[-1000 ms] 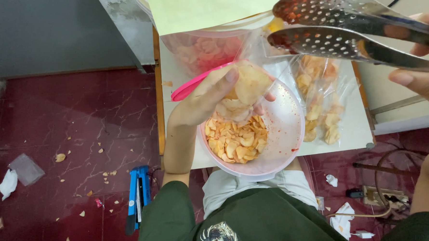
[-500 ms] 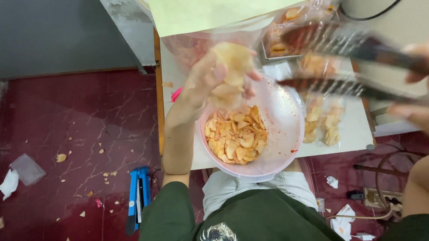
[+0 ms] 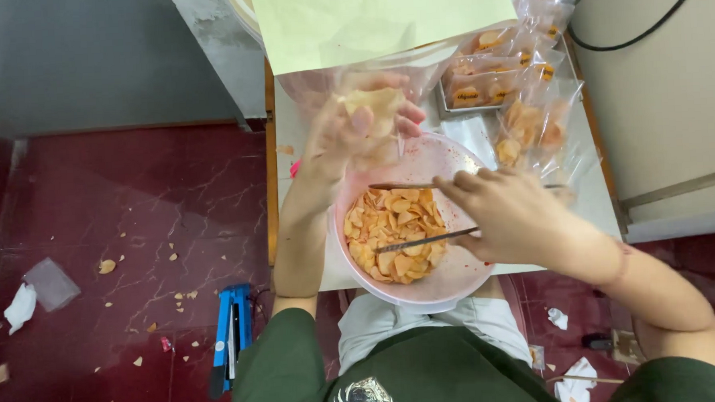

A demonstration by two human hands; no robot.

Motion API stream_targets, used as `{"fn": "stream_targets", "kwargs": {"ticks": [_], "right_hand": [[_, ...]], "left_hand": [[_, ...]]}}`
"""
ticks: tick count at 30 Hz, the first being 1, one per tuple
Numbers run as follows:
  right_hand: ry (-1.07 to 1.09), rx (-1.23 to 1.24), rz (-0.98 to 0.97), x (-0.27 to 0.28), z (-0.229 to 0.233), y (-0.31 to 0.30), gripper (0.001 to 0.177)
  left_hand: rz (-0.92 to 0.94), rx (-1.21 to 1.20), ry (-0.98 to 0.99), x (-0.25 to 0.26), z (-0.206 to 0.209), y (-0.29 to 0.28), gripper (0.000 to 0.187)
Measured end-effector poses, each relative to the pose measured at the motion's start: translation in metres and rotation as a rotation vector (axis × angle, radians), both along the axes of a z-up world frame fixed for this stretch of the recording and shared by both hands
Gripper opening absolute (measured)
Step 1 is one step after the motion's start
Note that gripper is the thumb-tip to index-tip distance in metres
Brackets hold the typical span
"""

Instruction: The person is manually packaging snack chips by using tongs to transfer them from a bowl into individual plastic bags.

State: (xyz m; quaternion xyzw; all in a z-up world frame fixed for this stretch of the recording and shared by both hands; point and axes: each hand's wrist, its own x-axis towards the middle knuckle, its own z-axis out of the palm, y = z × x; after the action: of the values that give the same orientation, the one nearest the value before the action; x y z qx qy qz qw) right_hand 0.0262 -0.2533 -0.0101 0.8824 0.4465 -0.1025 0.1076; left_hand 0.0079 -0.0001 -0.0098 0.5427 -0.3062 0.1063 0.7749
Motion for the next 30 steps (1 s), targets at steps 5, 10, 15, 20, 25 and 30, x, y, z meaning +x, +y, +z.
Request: {"fn": "stream_targets", "kwargs": {"ticks": [5,10,15,20,25,30], "right_hand": [[-0.208,-0.066,0.188,0.008,-0.06,0.017,0.107],[-0.203,0.027,0.194,0.011,-0.053,0.017,0.111],[-0.121,0.55,0.165,-0.013,0.022,0.024,0.084],[-0.022,0.912,0.073,-0.021,0.022,0.034,0.085],[0.091,1.062,0.018,-0.019,0.034,0.039,0.025],[0.404,1.13,-0.141,-0.008,0.032,0.013,0.039]], "left_hand": [[0.069,0.071,0.153,-0.003,0.006,0.002,0.07],[0.056,0.081,0.178,-0.002,0.002,0.001,0.07],[0.031,0.032,0.183,-0.011,-0.002,-0.01,0.065],[-0.092,0.204,0.132,-0.035,0.022,-0.024,0.092],[-0.004,0.46,-0.011,-0.047,0.022,-0.017,0.101],[-0.033,0.315,0.052,-0.045,0.024,-0.014,0.089]]}}
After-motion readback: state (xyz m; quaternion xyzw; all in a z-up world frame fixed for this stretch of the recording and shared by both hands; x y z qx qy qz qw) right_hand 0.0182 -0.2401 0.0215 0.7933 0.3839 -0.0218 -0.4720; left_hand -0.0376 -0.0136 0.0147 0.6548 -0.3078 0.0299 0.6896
